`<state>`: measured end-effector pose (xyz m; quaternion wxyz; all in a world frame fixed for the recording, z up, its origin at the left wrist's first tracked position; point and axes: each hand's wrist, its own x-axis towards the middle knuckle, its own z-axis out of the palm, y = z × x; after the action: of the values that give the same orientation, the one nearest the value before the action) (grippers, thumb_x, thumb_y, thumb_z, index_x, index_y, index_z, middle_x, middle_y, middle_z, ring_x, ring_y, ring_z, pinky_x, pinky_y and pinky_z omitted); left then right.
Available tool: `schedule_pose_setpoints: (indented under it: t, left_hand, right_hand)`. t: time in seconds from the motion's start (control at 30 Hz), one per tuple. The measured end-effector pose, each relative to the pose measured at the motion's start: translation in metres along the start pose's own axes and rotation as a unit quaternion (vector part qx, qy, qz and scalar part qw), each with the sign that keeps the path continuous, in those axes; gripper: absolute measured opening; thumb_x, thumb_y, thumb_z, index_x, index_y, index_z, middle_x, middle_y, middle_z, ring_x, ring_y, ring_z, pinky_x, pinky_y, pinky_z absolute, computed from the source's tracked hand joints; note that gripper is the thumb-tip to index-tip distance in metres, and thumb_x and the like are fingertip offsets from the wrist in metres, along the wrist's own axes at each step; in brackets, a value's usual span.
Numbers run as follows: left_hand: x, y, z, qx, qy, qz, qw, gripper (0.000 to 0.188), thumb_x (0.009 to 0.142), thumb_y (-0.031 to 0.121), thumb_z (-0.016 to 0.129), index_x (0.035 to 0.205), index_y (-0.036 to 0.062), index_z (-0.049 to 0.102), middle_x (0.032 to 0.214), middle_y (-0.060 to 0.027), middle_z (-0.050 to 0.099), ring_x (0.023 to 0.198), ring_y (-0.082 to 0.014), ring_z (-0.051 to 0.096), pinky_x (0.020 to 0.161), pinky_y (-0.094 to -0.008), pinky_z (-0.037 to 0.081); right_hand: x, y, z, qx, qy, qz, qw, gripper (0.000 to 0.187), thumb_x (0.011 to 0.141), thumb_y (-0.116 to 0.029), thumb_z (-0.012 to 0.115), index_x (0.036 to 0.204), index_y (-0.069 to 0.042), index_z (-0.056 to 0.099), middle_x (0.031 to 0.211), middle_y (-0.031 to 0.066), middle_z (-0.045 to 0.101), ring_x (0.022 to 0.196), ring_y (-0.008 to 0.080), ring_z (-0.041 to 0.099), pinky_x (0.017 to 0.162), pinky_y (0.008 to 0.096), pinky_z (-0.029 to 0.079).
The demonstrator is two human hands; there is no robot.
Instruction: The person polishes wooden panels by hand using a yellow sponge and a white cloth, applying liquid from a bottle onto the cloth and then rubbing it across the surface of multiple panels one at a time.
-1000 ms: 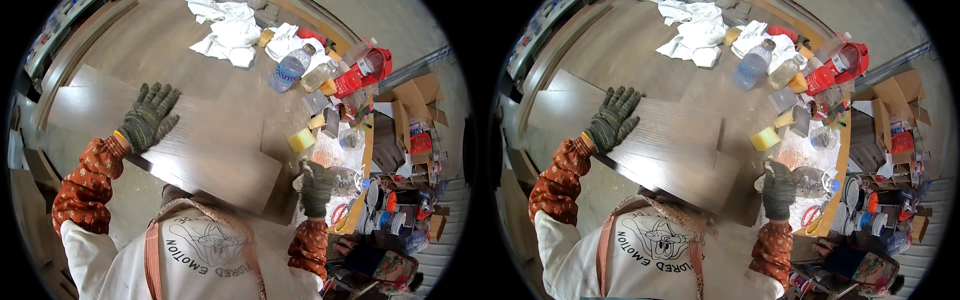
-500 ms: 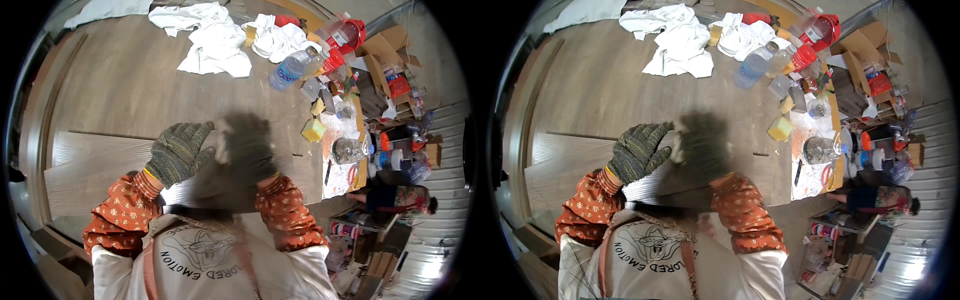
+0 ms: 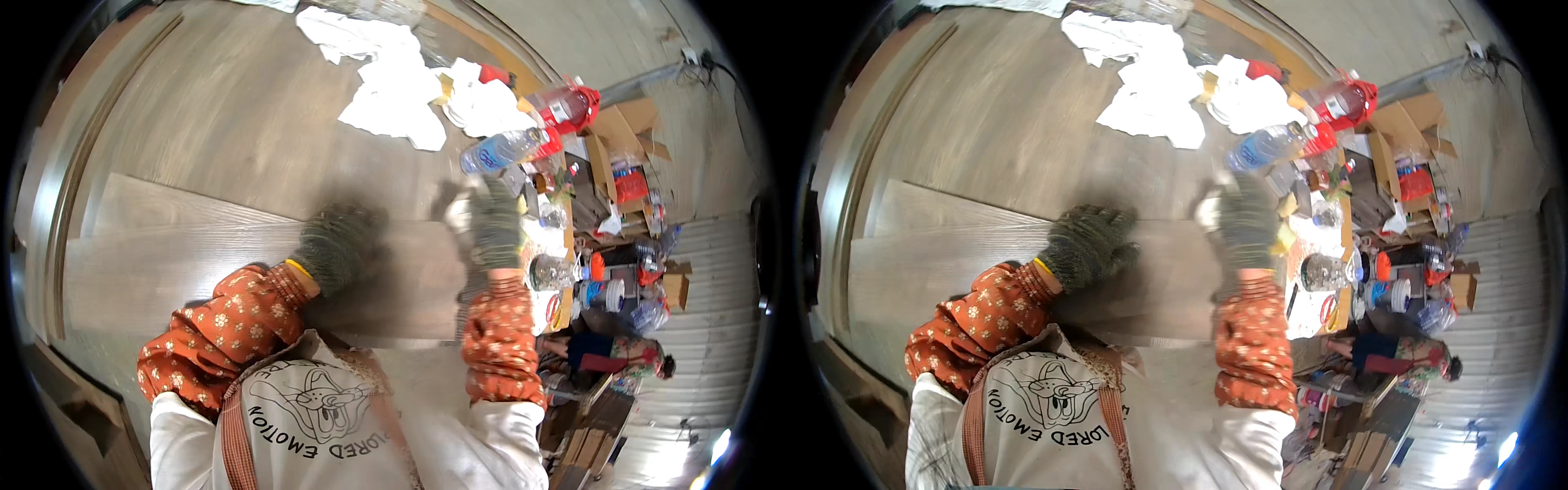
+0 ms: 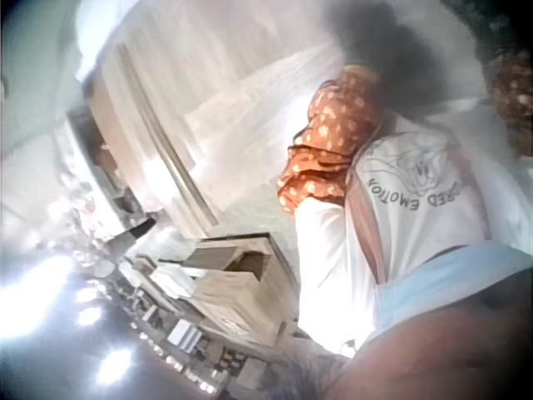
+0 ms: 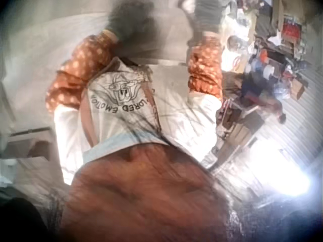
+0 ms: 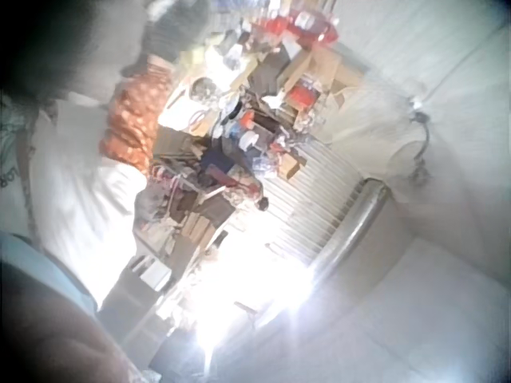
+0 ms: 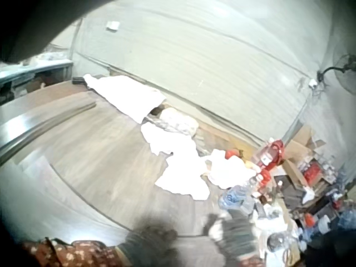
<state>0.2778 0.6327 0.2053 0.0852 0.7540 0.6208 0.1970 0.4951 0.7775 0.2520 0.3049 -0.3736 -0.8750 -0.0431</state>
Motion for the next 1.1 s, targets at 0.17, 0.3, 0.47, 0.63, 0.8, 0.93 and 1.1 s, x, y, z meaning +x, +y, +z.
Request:
schedule_pose_setpoints:
  t: [0.17,0.3,0.47,0.63,0.8,0.93,1.1]
  left_hand:
    - [-0.025,-0.043,-0.055,-0.036,0.075,0.016,0.996,0.029,0.086,0.024,0.059,0.109,0.0054,0.061,0.107,-0.0162,0.061,0.102,-0.0345,0.056,0.092,-0.0458,0.043]
    - [-0.107,-0.135,-0.088,0.096,0.196,-0.119,0.968,0.031,0.089,0.018,0.06,0.116,0.0012,0.06,0.118,-0.0167,0.059,0.115,-0.0324,0.053,0.1,-0.0426,0.04]
    - [-0.268,-0.218,-0.139,0.136,0.229,-0.464,0.845,0.05,0.096,0.032,0.051,0.132,-0.0017,0.046,0.135,-0.018,0.049,0.124,-0.0314,0.047,0.105,-0.0384,0.035]
    - [-0.352,-0.266,-0.138,0.05,0.198,-0.596,0.777,0.065,0.096,0.046,0.04,0.141,0.0006,0.035,0.145,-0.0179,0.038,0.133,-0.0319,0.037,0.109,-0.0388,0.029]
    - [-0.367,-0.289,-0.155,0.116,0.086,-0.592,0.793,0.062,0.095,0.048,0.037,0.139,0.0035,0.04,0.142,-0.018,0.04,0.131,-0.0321,0.037,0.109,-0.0388,0.028]
    - [-0.344,-0.252,-0.138,0.134,0.097,-0.673,0.721,0.063,0.096,0.051,0.035,0.129,-0.0001,0.051,0.13,-0.0159,0.055,0.124,-0.0292,0.047,0.101,-0.0367,0.037]
    - [-0.477,-0.29,-0.155,-0.371,0.573,-0.447,0.578,0.056,0.095,0.046,0.046,0.133,0.0051,0.046,0.129,-0.0123,0.053,0.116,-0.0281,0.05,0.101,-0.0409,0.039]
  right_hand:
    - [-0.038,0.002,0.016,-0.096,-0.137,-0.005,0.986,0.025,0.082,-0.017,0.058,0.105,-0.008,0.063,0.102,0.0146,0.065,0.089,0.0305,0.062,0.08,0.0382,0.05]
    - [-0.066,0.101,-0.023,0.382,-0.145,0.396,0.822,0.029,0.089,-0.018,0.062,0.113,-0.001,0.062,0.1,0.0061,0.066,0.087,0.0109,0.06,0.078,0.026,0.049]
    - [-0.071,0.142,-0.076,0.015,-0.067,0.447,0.892,0.039,0.09,-0.032,0.054,0.119,-0.007,0.058,0.113,0.0139,0.063,0.104,0.0249,0.06,0.088,0.0344,0.046]
    - [-0.08,0.145,-0.084,0.132,0.024,0.372,0.919,0.037,0.091,-0.023,0.059,0.123,-0.004,0.058,0.122,0.0138,0.06,0.112,0.0269,0.056,0.096,0.0339,0.042]
    - [-0.057,0.108,0.005,0.265,-0.221,0.337,0.876,0.046,0.089,-0.034,0.061,0.124,-0.005,0.055,0.121,0.0164,0.059,0.115,0.0276,0.054,0.096,0.033,0.04]
    - [-0.06,0.109,0.017,0.298,-0.193,0.295,0.887,0.034,0.088,-0.031,0.061,0.11,-0.005,0.063,0.091,0.008,0.066,0.08,0.0205,0.062,0.072,0.034,0.049]
    - [-0.037,0.16,-0.015,-0.118,0.081,-0.026,0.989,0.028,0.087,-0.012,0.058,0.113,-0.003,0.063,0.105,0.013,0.063,0.096,0.0263,0.06,0.084,0.0348,0.05]
